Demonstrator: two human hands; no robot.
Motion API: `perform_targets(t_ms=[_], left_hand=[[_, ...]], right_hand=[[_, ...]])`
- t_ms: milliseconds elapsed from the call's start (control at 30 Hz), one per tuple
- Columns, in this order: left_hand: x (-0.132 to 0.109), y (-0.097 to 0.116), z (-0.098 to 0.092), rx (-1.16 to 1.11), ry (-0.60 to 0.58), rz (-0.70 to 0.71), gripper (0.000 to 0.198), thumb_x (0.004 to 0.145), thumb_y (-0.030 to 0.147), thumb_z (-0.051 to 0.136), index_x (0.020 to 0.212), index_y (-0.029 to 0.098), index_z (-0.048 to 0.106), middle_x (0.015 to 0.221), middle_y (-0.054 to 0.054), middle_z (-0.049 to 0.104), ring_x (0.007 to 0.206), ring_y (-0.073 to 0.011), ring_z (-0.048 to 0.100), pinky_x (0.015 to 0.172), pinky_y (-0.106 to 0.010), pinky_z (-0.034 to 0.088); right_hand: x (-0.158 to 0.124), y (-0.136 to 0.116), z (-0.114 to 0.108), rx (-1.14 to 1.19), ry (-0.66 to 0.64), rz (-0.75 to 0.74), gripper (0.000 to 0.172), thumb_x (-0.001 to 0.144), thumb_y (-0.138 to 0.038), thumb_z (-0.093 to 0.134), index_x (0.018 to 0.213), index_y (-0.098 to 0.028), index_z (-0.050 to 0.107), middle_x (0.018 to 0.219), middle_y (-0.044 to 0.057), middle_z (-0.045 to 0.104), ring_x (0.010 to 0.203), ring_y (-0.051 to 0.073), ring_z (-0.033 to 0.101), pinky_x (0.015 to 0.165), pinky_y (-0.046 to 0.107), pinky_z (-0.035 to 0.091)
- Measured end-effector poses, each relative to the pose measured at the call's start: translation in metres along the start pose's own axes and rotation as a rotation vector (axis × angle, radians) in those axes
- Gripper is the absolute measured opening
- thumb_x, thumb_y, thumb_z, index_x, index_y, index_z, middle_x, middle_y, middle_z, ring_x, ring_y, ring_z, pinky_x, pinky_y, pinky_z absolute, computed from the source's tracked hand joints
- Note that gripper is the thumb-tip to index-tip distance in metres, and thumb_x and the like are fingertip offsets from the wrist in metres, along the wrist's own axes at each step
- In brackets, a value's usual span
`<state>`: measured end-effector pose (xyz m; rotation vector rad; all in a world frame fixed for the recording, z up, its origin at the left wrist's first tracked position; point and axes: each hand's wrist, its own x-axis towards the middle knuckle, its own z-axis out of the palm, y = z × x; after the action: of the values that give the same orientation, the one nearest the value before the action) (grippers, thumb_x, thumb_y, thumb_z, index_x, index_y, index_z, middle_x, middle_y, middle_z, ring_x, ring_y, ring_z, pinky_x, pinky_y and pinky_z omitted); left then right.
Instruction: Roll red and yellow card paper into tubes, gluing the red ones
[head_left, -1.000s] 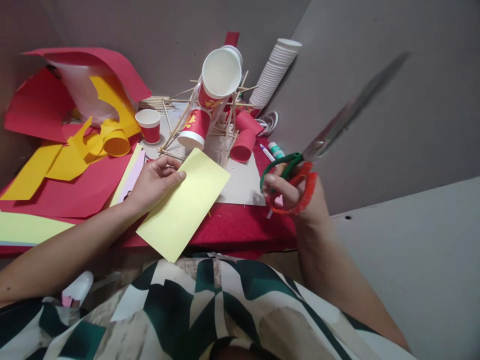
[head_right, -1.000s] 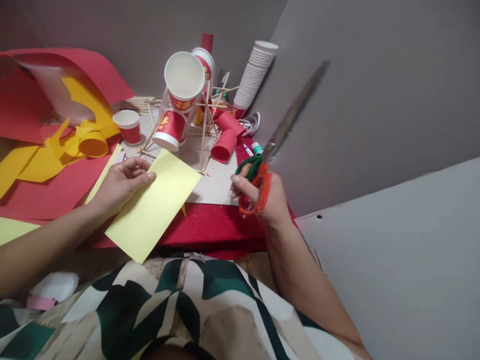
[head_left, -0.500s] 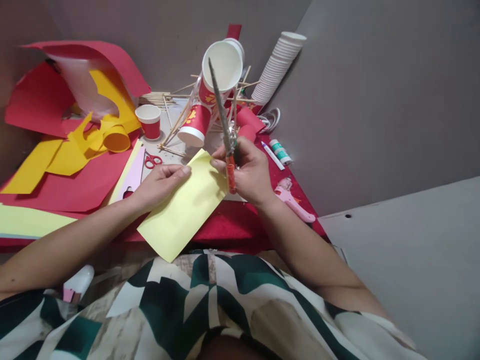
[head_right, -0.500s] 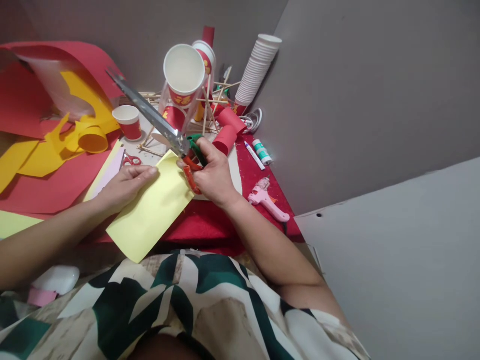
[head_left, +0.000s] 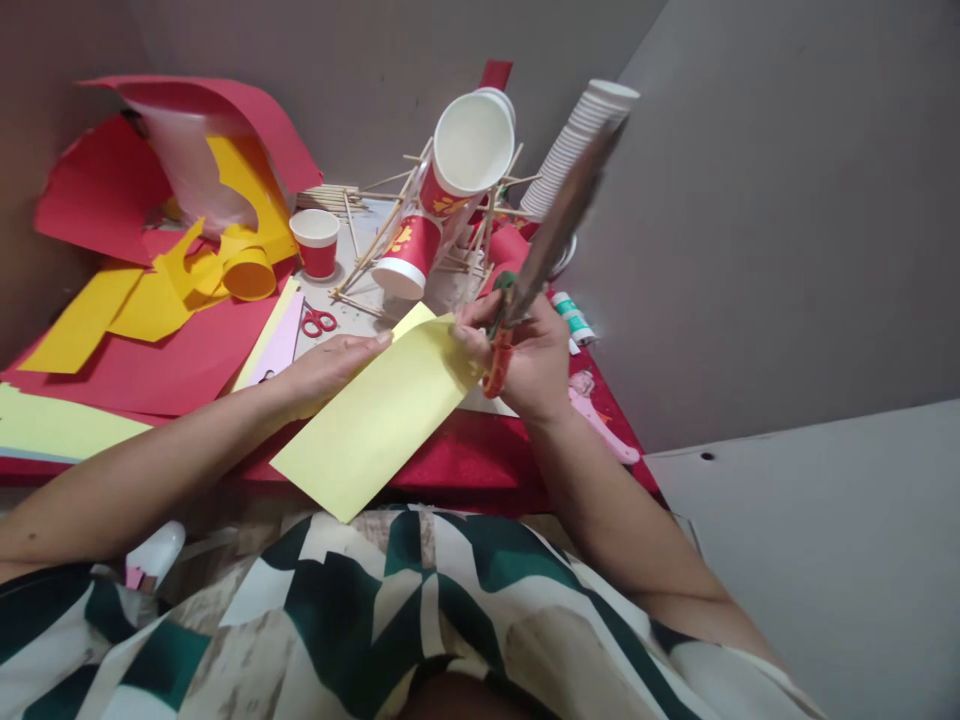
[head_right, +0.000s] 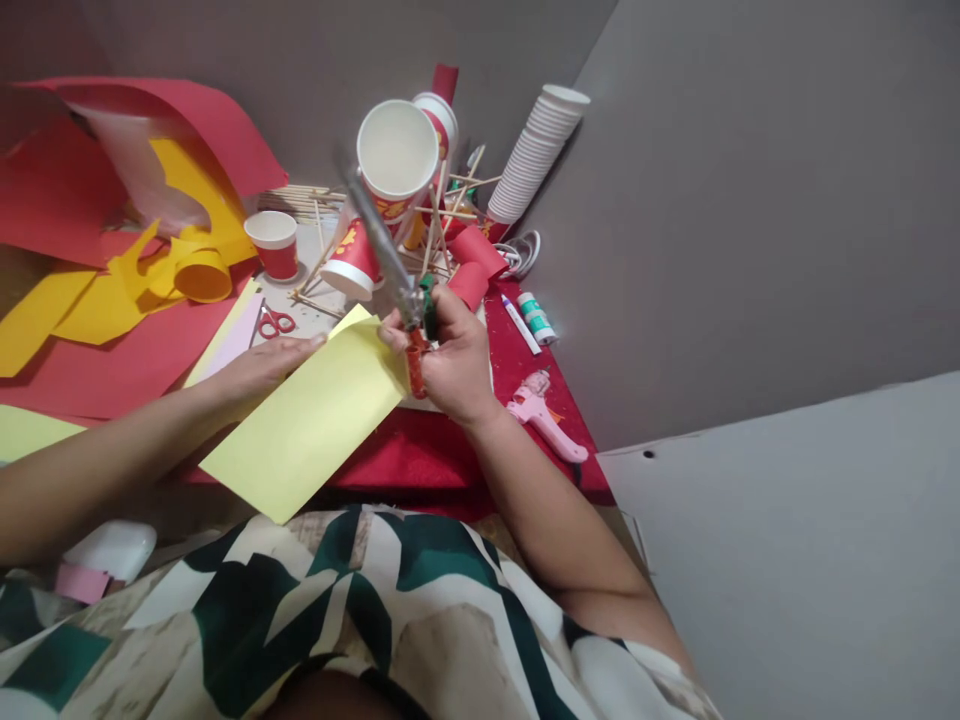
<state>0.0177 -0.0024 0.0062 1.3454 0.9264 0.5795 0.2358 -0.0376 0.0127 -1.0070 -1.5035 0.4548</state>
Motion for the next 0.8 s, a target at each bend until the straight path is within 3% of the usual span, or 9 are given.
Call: perform_targets(t_ms=[67,133,233,300,333,433,600,700,800], left_hand=[[-0.001,-0.002,0.0,-0.046,-0.197,-0.082,0.044,0.071,0.054,0.08,0.096,0.018,0.078,0.089,-0.011,0.079,0.071,-0.0226,0.074,0.064,-0.032,0.058],[-0.001,-0.004,-0.001,0.031,-0.237,-0.047,0.049,0.067,0.048,0.084,0.105,0.018,0.077,0.096,-0.011,0.079,0.077,-0.0239,0.074,0.067,-0.033,0.059],[-0.003,-0.001,-0.006,0.276,0.032,0.212,0.052,0.068,0.042,0.084,0.113,0.018,0.074,0.105,-0.011,0.078,0.091,-0.0254,0.073,0.077,-0.035,0.059],[-0.006,0.007,-0.011,0.289,0.193,0.327,0.05,0.074,0.045,0.08,0.115,0.017,0.074,0.109,-0.011,0.077,0.095,-0.0236,0.072,0.083,-0.033,0.058],[-0.008,0.012,-0.014,0.223,0.191,0.317,0.049,0.077,0.049,0.077,0.114,0.017,0.075,0.108,-0.012,0.077,0.094,-0.0224,0.072,0.081,-0.031,0.058],[-0.017,0.028,-0.017,0.043,0.005,0.179,0.052,0.075,0.059,0.076,0.106,0.018,0.079,0.096,-0.011,0.078,0.082,-0.0204,0.073,0.065,-0.023,0.058],[-0.026,0.031,0.001,0.097,-0.285,-0.064,0.033,0.069,0.044,0.086,0.092,0.021,0.08,0.087,-0.009,0.08,0.07,-0.0232,0.075,0.057,-0.028,0.059],[-0.024,0.026,0.015,0.011,-0.231,-0.062,0.03,0.071,0.046,0.085,0.083,0.019,0.079,0.083,-0.009,0.08,0.066,-0.0211,0.074,0.057,-0.027,0.06],[-0.024,0.026,0.025,-0.203,-0.112,-0.007,0.035,0.07,0.043,0.087,0.095,0.019,0.079,0.09,-0.008,0.081,0.079,-0.0244,0.077,0.069,-0.03,0.063]], right_hand=[[0.002,0.0,-0.005,0.013,0.023,-0.033,0.031,0.076,-0.046,0.083,0.08,-0.026,0.061,0.077,-0.003,0.066,0.07,0.016,0.063,0.067,0.034,0.055],[0.004,0.001,-0.01,0.013,0.042,-0.06,0.029,0.076,-0.044,0.083,0.081,-0.026,0.061,0.078,-0.003,0.066,0.07,0.015,0.062,0.067,0.033,0.055],[0.007,0.002,-0.017,-0.028,0.059,-0.083,0.028,0.077,-0.042,0.083,0.081,-0.025,0.061,0.079,-0.003,0.065,0.071,0.014,0.062,0.069,0.033,0.055],[0.009,-0.001,-0.022,-0.066,0.06,-0.057,0.027,0.078,-0.043,0.081,0.082,-0.025,0.061,0.081,-0.003,0.065,0.073,0.015,0.062,0.073,0.034,0.056],[0.01,-0.003,-0.025,-0.08,0.057,-0.036,0.028,0.079,-0.044,0.081,0.083,-0.025,0.061,0.082,-0.002,0.065,0.074,0.015,0.062,0.074,0.035,0.057],[0.016,-0.012,-0.031,-0.106,0.032,0.0,0.032,0.078,-0.049,0.081,0.082,-0.025,0.06,0.082,-0.002,0.064,0.075,0.016,0.062,0.076,0.038,0.058],[0.03,-0.033,-0.033,-0.09,-0.033,-0.011,0.038,0.076,-0.053,0.082,0.077,-0.024,0.057,0.078,-0.002,0.062,0.071,0.015,0.059,0.074,0.037,0.057],[0.032,-0.044,-0.035,-0.039,-0.031,-0.019,0.033,0.076,-0.046,0.083,0.079,-0.023,0.06,0.08,-0.001,0.064,0.075,0.015,0.061,0.078,0.035,0.056],[0.027,-0.051,-0.047,-0.042,0.096,-0.05,0.024,0.077,-0.033,0.084,0.08,-0.023,0.062,0.083,0.0,0.064,0.078,0.015,0.061,0.078,0.034,0.053]])
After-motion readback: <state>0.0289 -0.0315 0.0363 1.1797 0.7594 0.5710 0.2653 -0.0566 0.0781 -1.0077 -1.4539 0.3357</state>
